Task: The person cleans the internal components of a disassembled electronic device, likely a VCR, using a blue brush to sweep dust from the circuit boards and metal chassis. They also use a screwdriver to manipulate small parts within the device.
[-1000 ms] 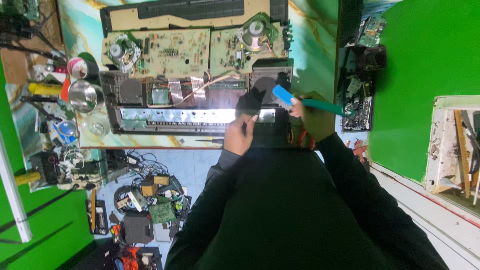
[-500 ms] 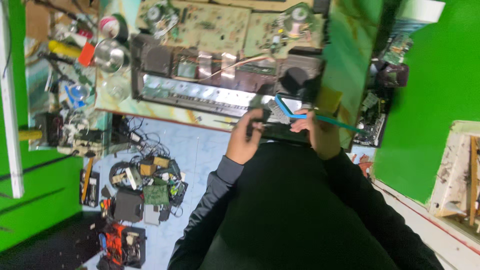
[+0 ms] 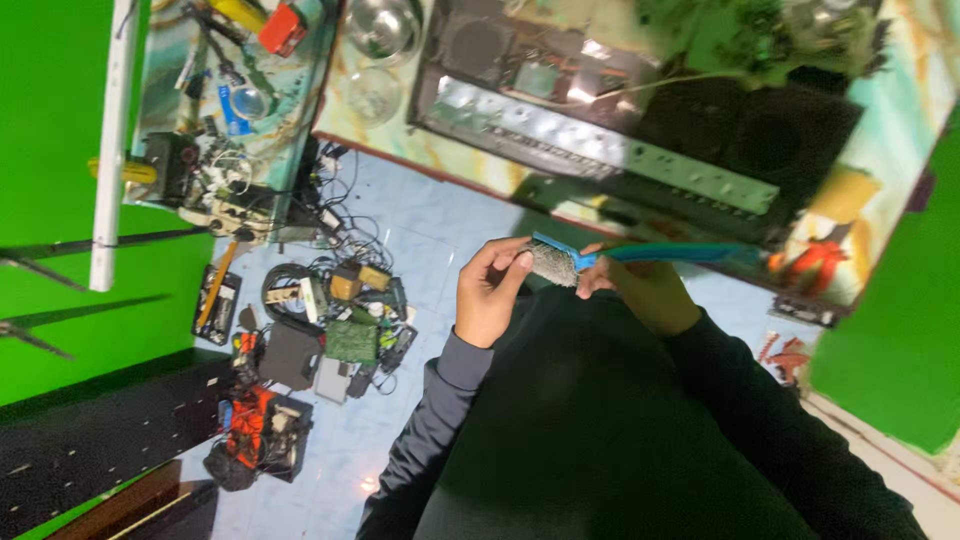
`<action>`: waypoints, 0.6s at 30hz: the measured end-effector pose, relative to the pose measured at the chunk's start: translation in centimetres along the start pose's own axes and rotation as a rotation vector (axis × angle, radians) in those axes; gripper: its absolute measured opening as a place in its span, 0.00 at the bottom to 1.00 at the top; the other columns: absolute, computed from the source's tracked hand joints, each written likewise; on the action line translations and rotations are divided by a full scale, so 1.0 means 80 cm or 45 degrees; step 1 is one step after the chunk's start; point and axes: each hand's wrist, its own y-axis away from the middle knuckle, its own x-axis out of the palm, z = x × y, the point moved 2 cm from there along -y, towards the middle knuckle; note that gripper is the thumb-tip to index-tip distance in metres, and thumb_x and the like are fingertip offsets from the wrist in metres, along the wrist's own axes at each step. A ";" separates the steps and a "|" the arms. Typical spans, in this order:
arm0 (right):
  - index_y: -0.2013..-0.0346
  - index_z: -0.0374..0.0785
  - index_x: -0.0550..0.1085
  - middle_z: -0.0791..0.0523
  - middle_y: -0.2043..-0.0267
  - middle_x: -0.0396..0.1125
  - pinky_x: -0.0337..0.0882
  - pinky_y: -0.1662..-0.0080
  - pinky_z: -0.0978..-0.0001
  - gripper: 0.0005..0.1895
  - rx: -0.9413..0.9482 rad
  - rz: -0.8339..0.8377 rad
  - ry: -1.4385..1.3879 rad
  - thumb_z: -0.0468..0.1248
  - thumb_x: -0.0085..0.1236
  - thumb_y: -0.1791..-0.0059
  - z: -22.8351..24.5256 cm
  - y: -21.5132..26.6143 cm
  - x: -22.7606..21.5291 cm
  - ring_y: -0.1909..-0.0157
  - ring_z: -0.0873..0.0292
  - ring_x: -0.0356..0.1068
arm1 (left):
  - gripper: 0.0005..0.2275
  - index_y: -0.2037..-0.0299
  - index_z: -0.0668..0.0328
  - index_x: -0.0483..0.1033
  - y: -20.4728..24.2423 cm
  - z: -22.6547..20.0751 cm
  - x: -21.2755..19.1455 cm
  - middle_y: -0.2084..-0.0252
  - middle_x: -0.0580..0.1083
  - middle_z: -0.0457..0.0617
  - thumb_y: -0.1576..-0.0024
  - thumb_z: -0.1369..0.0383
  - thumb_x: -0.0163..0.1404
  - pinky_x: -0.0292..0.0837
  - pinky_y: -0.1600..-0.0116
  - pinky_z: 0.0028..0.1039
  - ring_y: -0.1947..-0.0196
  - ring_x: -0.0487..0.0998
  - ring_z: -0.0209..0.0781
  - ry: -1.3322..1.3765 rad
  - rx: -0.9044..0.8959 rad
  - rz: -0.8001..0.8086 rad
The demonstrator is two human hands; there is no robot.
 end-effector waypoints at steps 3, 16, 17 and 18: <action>0.48 0.25 0.74 0.46 0.57 0.74 0.78 0.48 0.61 0.16 0.045 -0.058 0.083 0.36 0.53 0.43 -0.012 -0.022 0.047 0.55 0.54 0.77 | 0.10 0.47 0.70 0.78 0.013 -0.017 -0.055 0.57 0.80 0.45 0.34 0.73 0.51 0.74 0.51 0.21 0.59 0.78 0.29 -0.074 -0.081 -0.053; 0.47 0.30 0.76 0.50 0.50 0.75 0.75 0.46 0.65 0.14 0.033 -0.081 0.189 0.32 0.56 0.47 0.021 -0.090 0.158 0.50 0.56 0.75 | 0.11 0.49 0.70 0.75 -0.039 -0.045 -0.155 0.56 0.79 0.47 0.40 0.76 0.56 0.74 0.49 0.20 0.55 0.78 0.28 -0.039 -0.018 -0.025; 0.47 0.30 0.77 0.50 0.50 0.75 0.75 0.46 0.66 0.14 0.017 -0.081 0.190 0.33 0.56 0.46 0.022 -0.098 0.160 0.50 0.56 0.75 | 0.10 0.49 0.70 0.76 -0.049 -0.044 -0.161 0.56 0.80 0.47 0.39 0.76 0.56 0.74 0.50 0.20 0.57 0.78 0.29 -0.055 -0.049 -0.023; 0.47 0.30 0.76 0.50 0.50 0.75 0.75 0.45 0.65 0.14 0.015 -0.096 0.156 0.32 0.56 0.46 0.023 -0.107 0.161 0.49 0.56 0.75 | 0.09 0.49 0.71 0.77 -0.058 -0.043 -0.166 0.57 0.80 0.47 0.38 0.76 0.56 0.74 0.51 0.20 0.58 0.78 0.29 -0.071 -0.080 -0.020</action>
